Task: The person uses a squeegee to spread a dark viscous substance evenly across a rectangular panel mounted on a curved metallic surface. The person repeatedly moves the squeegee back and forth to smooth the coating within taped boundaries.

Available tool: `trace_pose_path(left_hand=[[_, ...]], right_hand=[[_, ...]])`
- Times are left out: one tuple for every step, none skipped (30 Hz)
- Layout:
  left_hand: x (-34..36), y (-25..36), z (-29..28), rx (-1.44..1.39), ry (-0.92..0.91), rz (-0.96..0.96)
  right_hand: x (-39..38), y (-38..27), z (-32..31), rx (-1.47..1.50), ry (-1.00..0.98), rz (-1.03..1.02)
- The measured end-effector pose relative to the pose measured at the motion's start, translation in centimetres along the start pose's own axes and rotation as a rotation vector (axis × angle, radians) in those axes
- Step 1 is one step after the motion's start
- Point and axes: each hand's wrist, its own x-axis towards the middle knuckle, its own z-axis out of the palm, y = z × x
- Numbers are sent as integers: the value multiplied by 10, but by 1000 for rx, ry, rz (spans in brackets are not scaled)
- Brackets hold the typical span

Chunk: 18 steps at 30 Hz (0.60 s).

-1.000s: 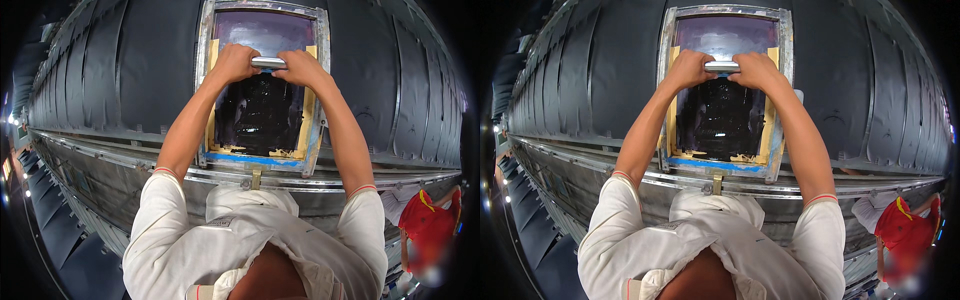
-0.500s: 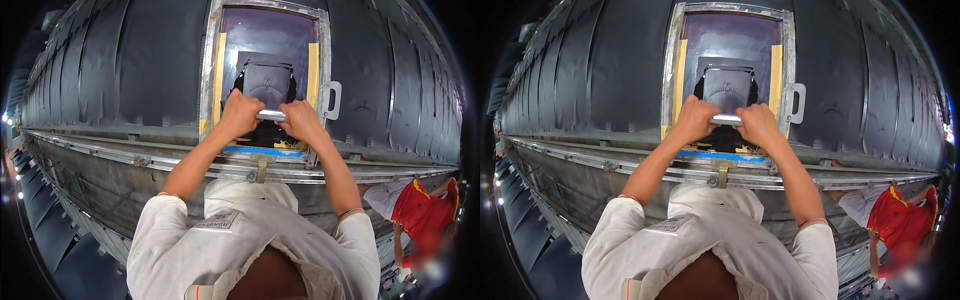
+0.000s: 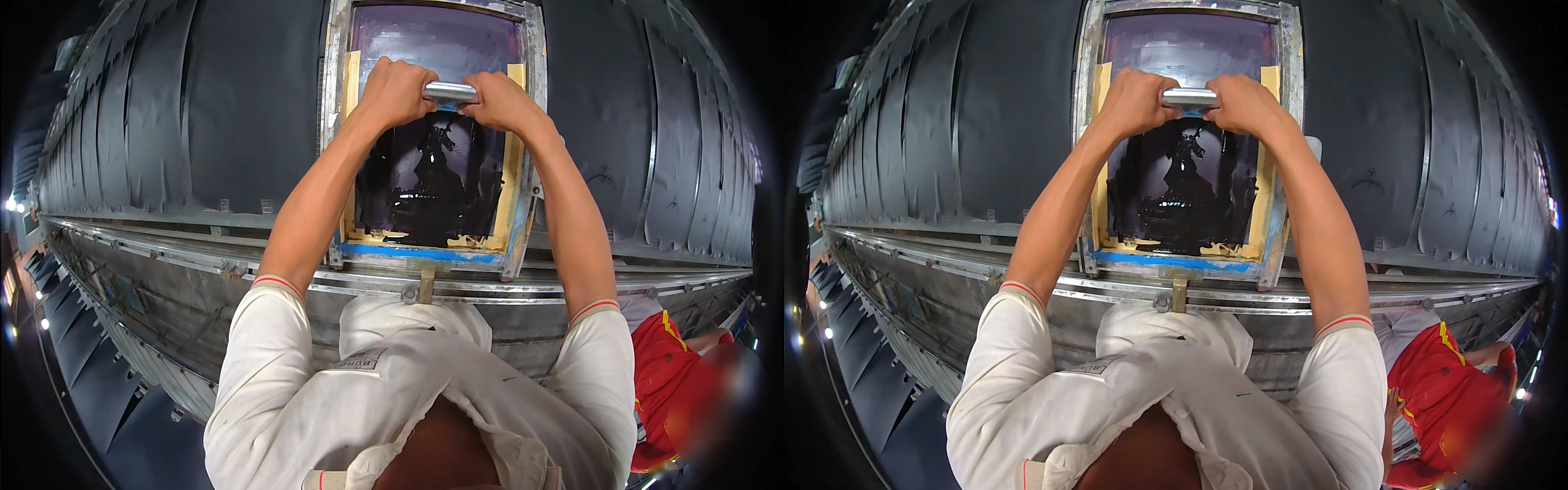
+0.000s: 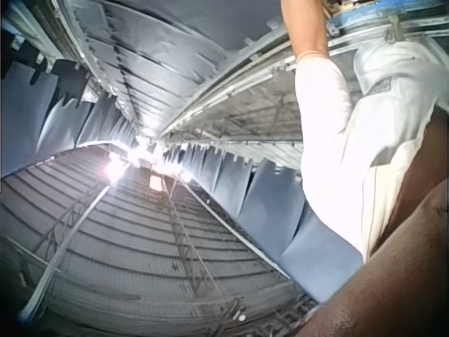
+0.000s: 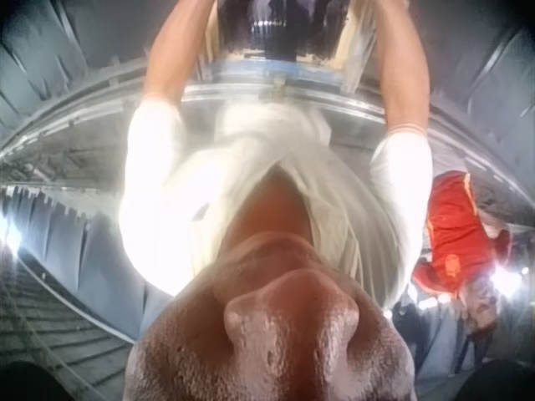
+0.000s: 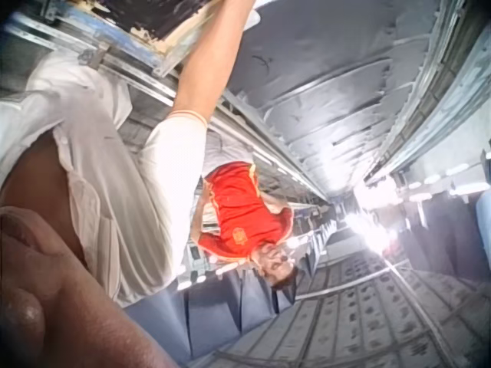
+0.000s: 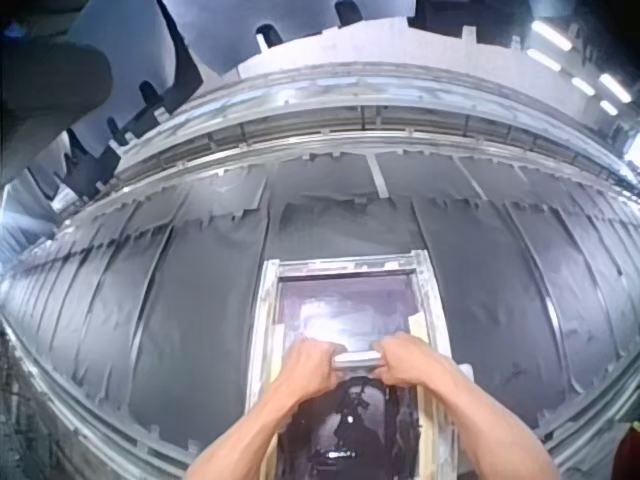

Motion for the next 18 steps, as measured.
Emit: trace_pose_path(left_hand=[[-1,0,2,-10,33,11],[-4,0,3,-19,67,23],[-14,3,7,-26,56,22],[-30,9,12,-35,43,21],[-50,16,18,-43,31,17],[-78,24,25,-26,105,80],[-106,38,31,-44,102,53],[-127,45,35,-73,56,51],[-137,51,36,-61,91,72],[-145,55,37,-48,127,89],[-151,59,37,-36,166,96],[-156,62,37,-23,204,102],[-161,66,37,-9,243,107],[-167,68,38,-22,206,88],[-175,69,41,-33,170,68],[-180,70,45,-46,134,50],[-185,72,50,-26,138,77],[-189,73,57,-3,141,105]], right_hand=[[-3,-4,-2,-14,1,12],[-8,-5,2,-31,12,-8],[-16,-3,11,-48,24,-28],[-25,-2,21,-63,35,-46],[-41,-7,35,-66,27,-67],[-66,-20,49,-102,102,-122],[-86,-21,69,-109,127,-184],[-107,-30,80,-101,120,-185],[-116,-29,89,-124,131,-195],[-123,-33,92,-146,139,-208],[-130,-37,93,-126,143,-203],[-138,-41,92,-107,147,-199],[-143,-46,89,-88,151,-196],[-146,-47,84,41,187,-111],[-146,-43,76,169,221,-27],[-145,-35,68,298,255,59],[-143,-12,63,124,512,87],[-140,20,61,-54,766,115]])
